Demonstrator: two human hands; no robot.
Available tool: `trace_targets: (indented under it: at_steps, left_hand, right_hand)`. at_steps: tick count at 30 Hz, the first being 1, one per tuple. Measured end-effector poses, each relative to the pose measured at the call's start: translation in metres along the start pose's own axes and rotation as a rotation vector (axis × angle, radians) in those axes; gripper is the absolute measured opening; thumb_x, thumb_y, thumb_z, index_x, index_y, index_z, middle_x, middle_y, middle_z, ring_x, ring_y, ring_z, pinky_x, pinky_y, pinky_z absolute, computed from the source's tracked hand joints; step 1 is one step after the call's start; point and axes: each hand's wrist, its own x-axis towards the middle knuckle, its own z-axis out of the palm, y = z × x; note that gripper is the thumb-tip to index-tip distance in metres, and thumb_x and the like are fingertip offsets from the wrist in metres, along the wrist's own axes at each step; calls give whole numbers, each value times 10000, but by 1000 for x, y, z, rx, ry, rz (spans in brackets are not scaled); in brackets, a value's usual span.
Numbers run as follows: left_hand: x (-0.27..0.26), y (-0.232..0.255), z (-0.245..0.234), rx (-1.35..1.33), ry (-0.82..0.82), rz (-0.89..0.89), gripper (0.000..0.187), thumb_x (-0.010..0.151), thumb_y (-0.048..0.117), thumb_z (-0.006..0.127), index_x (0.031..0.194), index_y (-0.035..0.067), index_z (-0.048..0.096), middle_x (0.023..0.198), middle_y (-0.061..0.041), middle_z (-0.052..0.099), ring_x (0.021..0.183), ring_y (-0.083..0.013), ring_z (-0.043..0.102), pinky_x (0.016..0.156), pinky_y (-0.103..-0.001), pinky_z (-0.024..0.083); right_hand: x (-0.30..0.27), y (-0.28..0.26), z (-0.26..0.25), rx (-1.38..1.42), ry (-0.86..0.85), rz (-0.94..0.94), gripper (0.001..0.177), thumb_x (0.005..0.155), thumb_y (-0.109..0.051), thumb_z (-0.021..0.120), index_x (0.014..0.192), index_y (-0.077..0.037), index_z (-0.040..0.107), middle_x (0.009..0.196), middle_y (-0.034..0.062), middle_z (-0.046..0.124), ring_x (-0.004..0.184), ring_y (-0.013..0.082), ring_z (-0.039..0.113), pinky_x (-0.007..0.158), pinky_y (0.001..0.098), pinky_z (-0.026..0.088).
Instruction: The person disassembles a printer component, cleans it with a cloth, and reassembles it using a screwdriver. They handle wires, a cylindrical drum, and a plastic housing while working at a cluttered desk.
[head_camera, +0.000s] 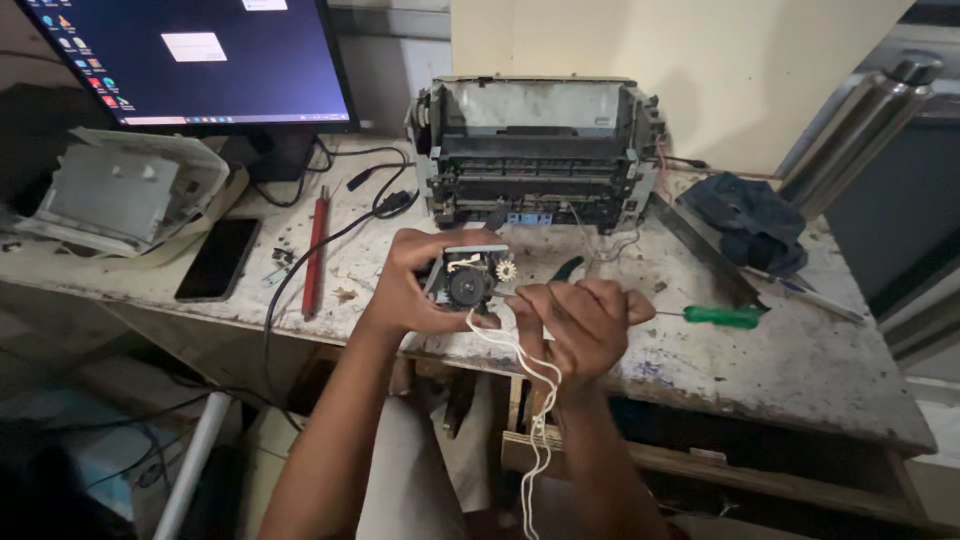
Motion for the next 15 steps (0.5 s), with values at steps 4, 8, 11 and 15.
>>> trace_targets:
  at_steps: [4,8,11,15]
  left_hand:
    - [1,-2,2,-31,-15,47,697,672,317,977,1209,-36,707,1197,-165,764,1058,-246,790,986,-337,610]
    - [4,-3,4,-54,-26,43,687,690,306,965,1226,-35,702,1185,-162,773,1051,-238,799,969,-331,615]
    - [6,-3,4,-62,-30,46,699,689,310,963,1233,-39,697,1180,-162,775,1026,-228,802,945,-322,620]
    - [7,-2,4,-70,-27,58,698,691,303,945,1242,-45,693,1204,-167,765,1059,-234,791,981,-331,609]
  right_hand:
    - [14,9,-12,18,-89,-86,179,810,-208,888,841,-89,758,786,-4,653,807,189,531,834,313,369]
    - [28,16,-22,42,-174,-173,291,843,-307,877,859,-50,741,796,0,642,818,194,525,838,309,374]
    - [36,16,-23,16,-158,-204,343,813,-423,841,838,-93,748,739,-21,600,785,170,512,859,367,284]
    - [33,14,-18,39,-156,-112,307,828,-453,813,820,-154,747,744,-36,603,818,175,519,915,385,239]
